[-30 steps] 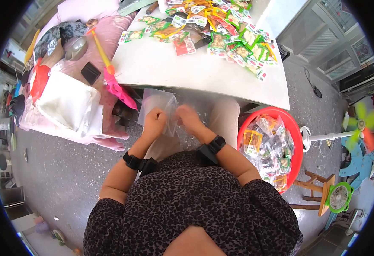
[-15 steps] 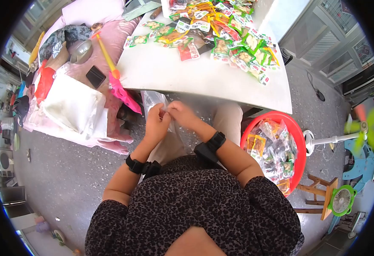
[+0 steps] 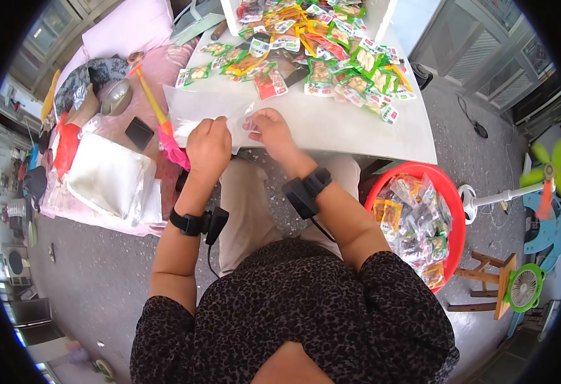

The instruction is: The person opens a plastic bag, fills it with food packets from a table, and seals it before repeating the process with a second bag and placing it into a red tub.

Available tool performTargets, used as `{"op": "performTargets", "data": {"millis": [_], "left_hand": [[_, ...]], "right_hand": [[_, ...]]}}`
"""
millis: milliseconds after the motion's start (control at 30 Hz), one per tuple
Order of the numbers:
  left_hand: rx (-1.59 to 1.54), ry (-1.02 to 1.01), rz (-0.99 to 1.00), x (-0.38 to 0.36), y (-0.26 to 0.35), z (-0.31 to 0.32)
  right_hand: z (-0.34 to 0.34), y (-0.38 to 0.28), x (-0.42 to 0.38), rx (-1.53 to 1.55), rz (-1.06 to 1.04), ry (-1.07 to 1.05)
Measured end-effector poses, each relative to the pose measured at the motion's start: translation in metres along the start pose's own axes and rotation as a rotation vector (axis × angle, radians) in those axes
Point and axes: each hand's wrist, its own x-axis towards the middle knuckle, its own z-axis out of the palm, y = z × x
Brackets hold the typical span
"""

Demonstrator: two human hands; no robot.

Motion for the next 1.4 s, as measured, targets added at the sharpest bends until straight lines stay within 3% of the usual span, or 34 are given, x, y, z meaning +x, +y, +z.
{"op": "performTargets", "data": {"millis": [67, 167, 300, 467, 567, 667, 800, 833, 933, 967, 1067, 1167, 1400], "left_hand": [[0.036, -0.151, 0.023, 0.002, 0.003, 0.021], [0.038, -0.326, -0.013, -0.005, 0.004, 0.061], [-0.093, -0.491, -0.219, -0.018, 0.011, 0.096], [-0.216, -0.546, -0.357, -0.024, 0.019, 0.106], [-0.25, -0.461, -0.352, -0.029, 0.018, 0.111], [-0.269, -0.419, -0.367, -0.03, 0.014, 0.112], [-0.299, -0.439, -0.425, -0.03, 0.015, 0.112], [-0.295, -0.458, -0.442, -0.03, 0.015, 0.111], [-0.304, -0.504, -0.492, -0.025, 0.015, 0.11], [-0.315, -0.52, -0.511, -0.024, 0.016, 0.109], [-0.322, -0.51, -0.51, -0.024, 0.017, 0.112], [-0.342, -0.481, -0.496, -0.022, 0.019, 0.114], [-0.449, -0.479, -0.529, -0.022, 0.019, 0.115]], "right_hand": [[-0.017, 0.002, 0.01, -0.145, -0.034, 0.052], [-0.059, 0.017, 0.033, -0.676, -0.423, 0.207], [-0.107, -0.022, 0.036, -1.228, -0.844, 0.461], [-0.156, -0.061, 0.039, -1.921, -0.572, 0.688], [-0.181, -0.065, 0.047, -2.067, -0.521, 0.671], [-0.194, -0.076, 0.05, -2.061, -0.359, 0.541], [-0.215, -0.091, 0.058, -1.918, -0.426, 0.525], [-0.211, -0.099, 0.053, -1.903, -0.55, 0.465], [-0.178, -0.122, 0.022, -1.27, -0.513, 0.583], [-0.179, -0.119, 0.018, -0.91, -0.483, 0.522], [-0.126, -0.115, -0.019, -0.111, -0.194, 0.434], [-0.113, -0.083, -0.029, 0.077, 0.005, 0.308], [-0.093, -0.039, -0.025, 0.033, 0.148, 0.161]]}}
